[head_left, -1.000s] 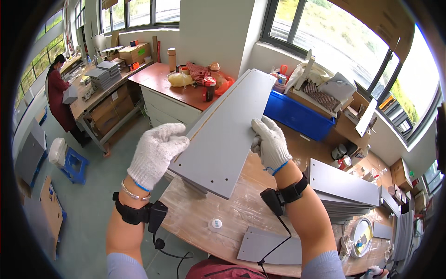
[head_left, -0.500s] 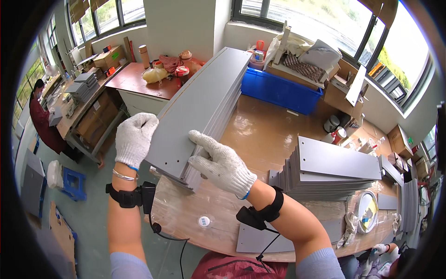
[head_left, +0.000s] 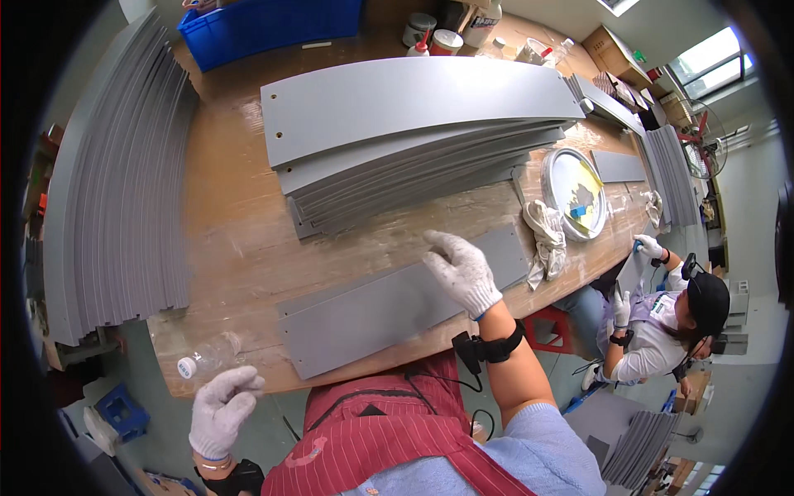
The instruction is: The person sands the edges of gray metal panels using a blue sanding block and wipes them with a white cloth. They repeatedly pick up panels from a stack, sand the edges, wipe the surface, and place them back on the stack.
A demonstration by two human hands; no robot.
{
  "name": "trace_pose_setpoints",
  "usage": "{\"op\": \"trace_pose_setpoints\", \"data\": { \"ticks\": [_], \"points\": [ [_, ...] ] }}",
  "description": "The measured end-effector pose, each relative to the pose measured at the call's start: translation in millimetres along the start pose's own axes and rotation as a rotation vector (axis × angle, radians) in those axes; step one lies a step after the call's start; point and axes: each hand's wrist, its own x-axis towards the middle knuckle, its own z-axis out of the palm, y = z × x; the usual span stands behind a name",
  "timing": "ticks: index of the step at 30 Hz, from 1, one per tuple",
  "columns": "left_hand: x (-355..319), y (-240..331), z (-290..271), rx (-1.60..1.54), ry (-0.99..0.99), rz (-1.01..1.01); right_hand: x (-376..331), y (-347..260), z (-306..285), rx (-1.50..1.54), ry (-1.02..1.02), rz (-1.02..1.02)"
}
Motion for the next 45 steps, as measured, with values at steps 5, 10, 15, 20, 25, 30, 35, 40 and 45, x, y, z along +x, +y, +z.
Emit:
{"op": "trace_pose_setpoints", "data": {
  "ticks": [5, 10, 15, 20, 25, 30, 35, 40, 45],
  "points": [
    [52.3, -97.9, 72.0, 0.144, 0.404, -0.361, 18.4, 139.9, -135.4, -0.618, 0.629, 0.209],
    [89.9, -108.3, 120.3, 0.031, 0.560, -0.464, 5.0, 247.6, -165.6, -0.728, 0.500, 0.155],
    [100.7, -110.9, 138.7, 0.011, 0.702, -0.410, -18.1, 200.1, -191.2, 0.591, 0.566, 0.071],
    [115.5, -127.4, 146.5, 0.051, 0.688, -0.312, -26.6, 132.8, -195.6, 0.611, 0.202, 0.179],
    [111.3, -128.4, 139.8, -0.088, 0.547, -0.198, 1.0, 161.0, -74.9, -0.714, 0.213, -0.065],
    [109.1, -139.3, 123.7, -0.094, 0.465, -0.172, -40.1, 17.1, 97.7, -0.346, -0.307, -0.385],
    [108.3, -119.2, 120.9, -0.275, 0.452, -0.221, -98.1, 2.3, 148.4, -0.013, -0.762, -0.376],
    [97.3, -146.0, 104.9, -0.331, 0.396, -0.194, -79.4, 88.3, 14.8, 0.369, -0.040, 0.243],
    [102.9, -135.7, 106.6, -0.335, 0.346, -0.167, -24.2, 111.7, -1.6, -0.807, 0.540, -0.001]
  ]
}}
